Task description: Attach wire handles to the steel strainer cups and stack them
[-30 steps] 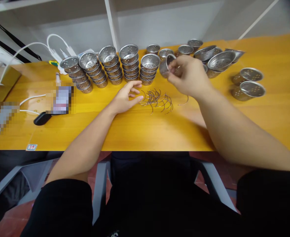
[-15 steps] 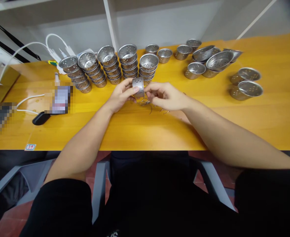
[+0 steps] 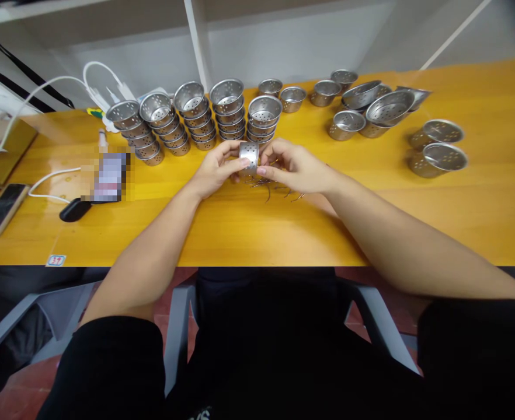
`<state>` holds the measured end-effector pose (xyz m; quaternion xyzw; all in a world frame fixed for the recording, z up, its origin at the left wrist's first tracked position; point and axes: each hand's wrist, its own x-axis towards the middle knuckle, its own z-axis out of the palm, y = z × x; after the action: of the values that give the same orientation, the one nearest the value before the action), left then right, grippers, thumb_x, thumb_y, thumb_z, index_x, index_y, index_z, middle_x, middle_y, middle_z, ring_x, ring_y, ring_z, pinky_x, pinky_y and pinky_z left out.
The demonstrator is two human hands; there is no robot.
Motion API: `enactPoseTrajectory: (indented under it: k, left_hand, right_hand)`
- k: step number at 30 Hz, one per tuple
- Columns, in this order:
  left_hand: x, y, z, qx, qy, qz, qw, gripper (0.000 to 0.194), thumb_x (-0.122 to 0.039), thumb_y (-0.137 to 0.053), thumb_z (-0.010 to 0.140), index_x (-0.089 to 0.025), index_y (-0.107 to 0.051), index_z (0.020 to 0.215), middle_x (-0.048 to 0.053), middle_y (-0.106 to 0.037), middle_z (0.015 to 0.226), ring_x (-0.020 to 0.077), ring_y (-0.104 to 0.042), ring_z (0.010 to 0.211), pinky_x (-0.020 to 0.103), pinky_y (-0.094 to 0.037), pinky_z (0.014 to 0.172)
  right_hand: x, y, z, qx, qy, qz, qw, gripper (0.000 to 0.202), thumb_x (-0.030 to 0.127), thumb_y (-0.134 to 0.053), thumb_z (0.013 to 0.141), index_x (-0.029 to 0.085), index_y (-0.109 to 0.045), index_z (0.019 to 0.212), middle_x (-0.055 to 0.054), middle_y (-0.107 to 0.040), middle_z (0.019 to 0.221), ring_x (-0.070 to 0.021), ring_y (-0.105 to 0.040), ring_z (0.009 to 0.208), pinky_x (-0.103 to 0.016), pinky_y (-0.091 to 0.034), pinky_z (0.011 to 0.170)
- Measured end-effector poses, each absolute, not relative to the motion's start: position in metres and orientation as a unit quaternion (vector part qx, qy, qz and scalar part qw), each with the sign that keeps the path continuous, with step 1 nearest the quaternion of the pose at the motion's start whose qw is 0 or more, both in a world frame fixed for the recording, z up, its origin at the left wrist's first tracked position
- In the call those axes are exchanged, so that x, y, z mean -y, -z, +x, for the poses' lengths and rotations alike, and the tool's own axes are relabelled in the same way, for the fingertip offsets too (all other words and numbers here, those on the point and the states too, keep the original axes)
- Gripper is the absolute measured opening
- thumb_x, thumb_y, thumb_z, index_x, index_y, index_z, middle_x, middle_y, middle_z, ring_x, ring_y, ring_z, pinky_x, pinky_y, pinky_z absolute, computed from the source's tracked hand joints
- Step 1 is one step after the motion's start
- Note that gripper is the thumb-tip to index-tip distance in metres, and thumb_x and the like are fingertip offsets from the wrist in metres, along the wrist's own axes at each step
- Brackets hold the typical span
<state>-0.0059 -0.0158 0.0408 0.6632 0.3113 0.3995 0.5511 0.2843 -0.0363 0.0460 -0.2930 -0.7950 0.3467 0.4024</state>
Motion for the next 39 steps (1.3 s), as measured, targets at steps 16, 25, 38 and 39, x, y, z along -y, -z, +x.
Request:
enactPoseTrajectory:
  k: [16,25,38,39]
  left_hand:
    - [0.005,-0.032,-0.014,-0.299,-0.409,0.710,0.490,0.105,-0.095,-0.112,0.077,-0.029,-0.082,0.154,0.015,-0.087,0.160,0.0377,-0.087,0.147,0.051,-0.076,0.119]
    - [0.001,-0.032,-0.015,-0.284,-0.422,0.722,0.469,0.101,-0.091,-0.113,0.078,-0.027,-0.083,0.150,0.014,-0.088,0.155,0.0354,-0.088,0.145,0.048,-0.078,0.118]
    - [-0.020,-0.003,-0.023,-0.350,-0.465,0.667,0.465,0.102,-0.084,-0.111,0.081,-0.031,-0.061,0.153,0.016,-0.080,0.163,0.0363,-0.082,0.154,0.054,-0.076,0.126]
    - [-0.020,-0.003,-0.022,-0.346,-0.460,0.678,0.457,0.104,-0.086,-0.111,0.081,-0.031,-0.061,0.153,0.016,-0.080,0.163,0.0363,-0.082,0.155,0.055,-0.074,0.129]
  right_hand:
    - [0.043,-0.053,0.273,0.730,-0.451,-0.290,0.423,0.077,0.101,-0.106,0.090,0.031,-0.075,0.100,-0.008,-0.080,0.116,-0.0285,-0.071,0.099,-0.048,-0.068,0.091]
    - [0.040,-0.052,0.276,0.746,-0.414,-0.289,0.436,0.073,0.098,-0.107,0.092,0.029,-0.082,0.098,-0.015,-0.080,0.136,-0.0334,-0.079,0.122,-0.056,-0.071,0.123]
    - [0.009,-0.034,0.324,0.843,-0.271,-0.347,0.309,0.053,0.076,-0.113,0.092,0.031,-0.090,0.107,-0.013,-0.081,0.121,-0.0379,-0.078,0.108,-0.066,-0.072,0.116]
    - [0.009,-0.032,0.324,0.843,-0.267,-0.350,0.310,0.055,0.075,-0.115,0.089,0.031,-0.092,0.113,-0.013,-0.082,0.123,-0.0382,-0.078,0.109,-0.066,-0.072,0.116]
